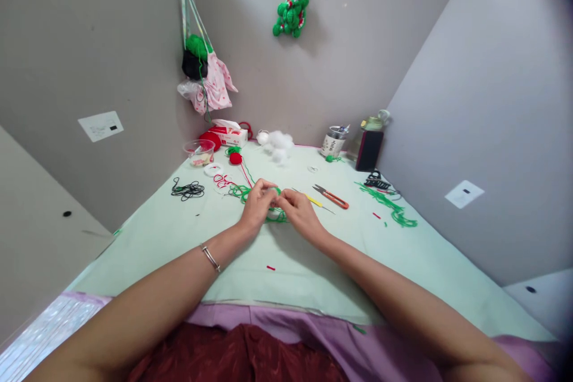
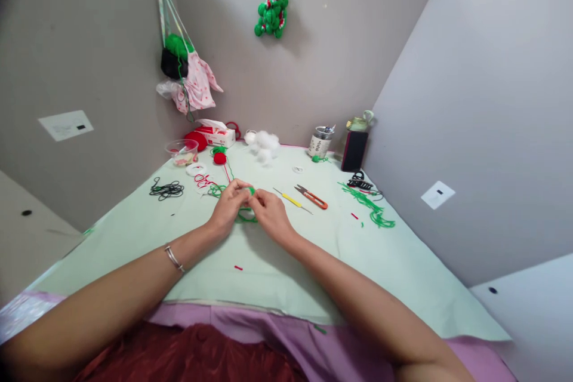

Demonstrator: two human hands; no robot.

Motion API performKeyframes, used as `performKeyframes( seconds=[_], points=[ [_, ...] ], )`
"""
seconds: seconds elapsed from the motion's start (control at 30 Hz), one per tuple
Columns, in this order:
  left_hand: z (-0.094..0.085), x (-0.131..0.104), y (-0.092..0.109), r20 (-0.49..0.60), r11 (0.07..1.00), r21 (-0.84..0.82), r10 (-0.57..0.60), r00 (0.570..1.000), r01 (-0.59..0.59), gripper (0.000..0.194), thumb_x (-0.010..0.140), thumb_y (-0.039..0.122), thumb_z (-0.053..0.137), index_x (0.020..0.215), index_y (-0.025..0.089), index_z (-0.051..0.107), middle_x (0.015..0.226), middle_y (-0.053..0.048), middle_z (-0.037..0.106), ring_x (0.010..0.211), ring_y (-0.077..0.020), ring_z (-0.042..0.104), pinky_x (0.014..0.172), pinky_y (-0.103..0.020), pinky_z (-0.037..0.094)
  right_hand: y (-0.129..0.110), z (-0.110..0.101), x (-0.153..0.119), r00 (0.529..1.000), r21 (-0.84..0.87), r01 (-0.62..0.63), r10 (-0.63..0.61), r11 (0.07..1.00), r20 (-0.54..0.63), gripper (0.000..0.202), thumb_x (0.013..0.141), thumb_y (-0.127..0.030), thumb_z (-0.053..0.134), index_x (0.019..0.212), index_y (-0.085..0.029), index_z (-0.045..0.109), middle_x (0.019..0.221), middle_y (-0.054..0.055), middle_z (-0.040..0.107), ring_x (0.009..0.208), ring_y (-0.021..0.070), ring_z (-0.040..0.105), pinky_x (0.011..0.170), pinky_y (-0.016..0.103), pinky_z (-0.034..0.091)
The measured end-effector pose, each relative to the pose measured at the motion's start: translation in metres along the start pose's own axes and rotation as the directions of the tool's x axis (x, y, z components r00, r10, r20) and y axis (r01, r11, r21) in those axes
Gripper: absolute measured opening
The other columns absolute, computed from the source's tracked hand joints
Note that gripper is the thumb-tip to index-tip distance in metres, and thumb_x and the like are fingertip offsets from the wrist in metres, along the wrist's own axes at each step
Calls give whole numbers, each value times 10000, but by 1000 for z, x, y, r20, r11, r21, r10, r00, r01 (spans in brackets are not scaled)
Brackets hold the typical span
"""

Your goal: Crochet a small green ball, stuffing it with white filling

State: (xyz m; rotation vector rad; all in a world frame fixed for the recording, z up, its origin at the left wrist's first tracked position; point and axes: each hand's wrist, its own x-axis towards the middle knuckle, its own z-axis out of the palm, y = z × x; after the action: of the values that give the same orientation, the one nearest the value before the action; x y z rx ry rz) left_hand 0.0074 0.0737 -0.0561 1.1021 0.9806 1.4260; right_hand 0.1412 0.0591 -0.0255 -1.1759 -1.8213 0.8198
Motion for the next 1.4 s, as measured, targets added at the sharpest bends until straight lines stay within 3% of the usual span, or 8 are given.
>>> performKeyframes(
  seconds=[0.2, 0.43, 0.7, 0.93, 1.17, 1.3, 1.4],
  points=[
    [2, -5, 14, 82, 993, -115, 25, 996, -16, 205, 1002, 348, 645, 1009, 144, 667, 919, -22, 683, 769, -151, 655, 718, -324, 579, 12, -3, 12, 996, 126, -83, 86, 989, -24, 384, 806, -525, 608, 599, -231, 474, 538, -50, 421, 534, 121, 354, 537, 270, 294],
    [-4, -3, 19, 164, 992, -127, 7, 986, 14, 141, 886, 199, 765, 984, 157, 672, 930, -9, 711, 845, -155, 683, 838, -330, 571, 10, -10, 11, 991, 142, -130, 130, 981, 5, 355, 812, -521, 597, 628, -233, 502, 541, -62, 385, 501, 117, 334, 500, 263, 283],
    [-7, 5, 0, 45, 999, 13, -32, 998, 32, 251, 988, 318, 676, 1169, 145, 671, 1109, -71, 707, 912, -193, 699, 790, -375, 617, -2, 0, -4, 1000, 19, -9, 9, 1000, 0, 151, 790, -286, 575, 655, -230, 537, 577, -45, 478, 590, 146, 388, 616, 288, 291],
    [1, 1, -3, -3, 1000, -9, -12, 1000, 12, 269, 990, 325, 673, 1193, 148, 665, 1125, -75, 706, 920, -197, 701, 798, -382, 618, 8, 4, 7, 999, 89, -29, 31, 996, -23, 270, 828, -401, 517, 635, -212, 530, 613, -19, 540, 611, 143, 453, 599, 267, 334],
    [-5, -1, 9, 127, 989, -135, -42, 991, 59, 222, 984, 324, 674, 1102, 138, 702, 1097, -75, 736, 972, -211, 711, 884, -421, 599, 18, -5, 17, 991, 135, -88, 101, 987, -85, 398, 766, -543, 599, 567, -228, 459, 519, -62, 401, 517, 102, 329, 530, 259, 290],
    [-7, 1, 12, 191, 981, -170, -60, 980, 93, 259, 887, 210, 768, 1132, 137, 726, 1050, -76, 776, 963, -198, 732, 980, -398, 561, 15, -11, 16, 990, 115, -93, 104, 989, -94, 443, 811, -603, 579, 596, -226, 492, 520, -61, 399, 507, 108, 337, 514, 264, 292],
    [-8, 2, 8, 196, 982, -160, -67, 978, 100, 272, 886, 198, 773, 1144, 139, 709, 1012, -59, 768, 944, -198, 732, 953, -405, 576, 14, -13, 15, 993, 71, -89, 94, 994, -72, 422, 839, -572, 562, 605, -229, 484, 526, -58, 403, 511, 115, 359, 518, 263, 295]
  ],
)
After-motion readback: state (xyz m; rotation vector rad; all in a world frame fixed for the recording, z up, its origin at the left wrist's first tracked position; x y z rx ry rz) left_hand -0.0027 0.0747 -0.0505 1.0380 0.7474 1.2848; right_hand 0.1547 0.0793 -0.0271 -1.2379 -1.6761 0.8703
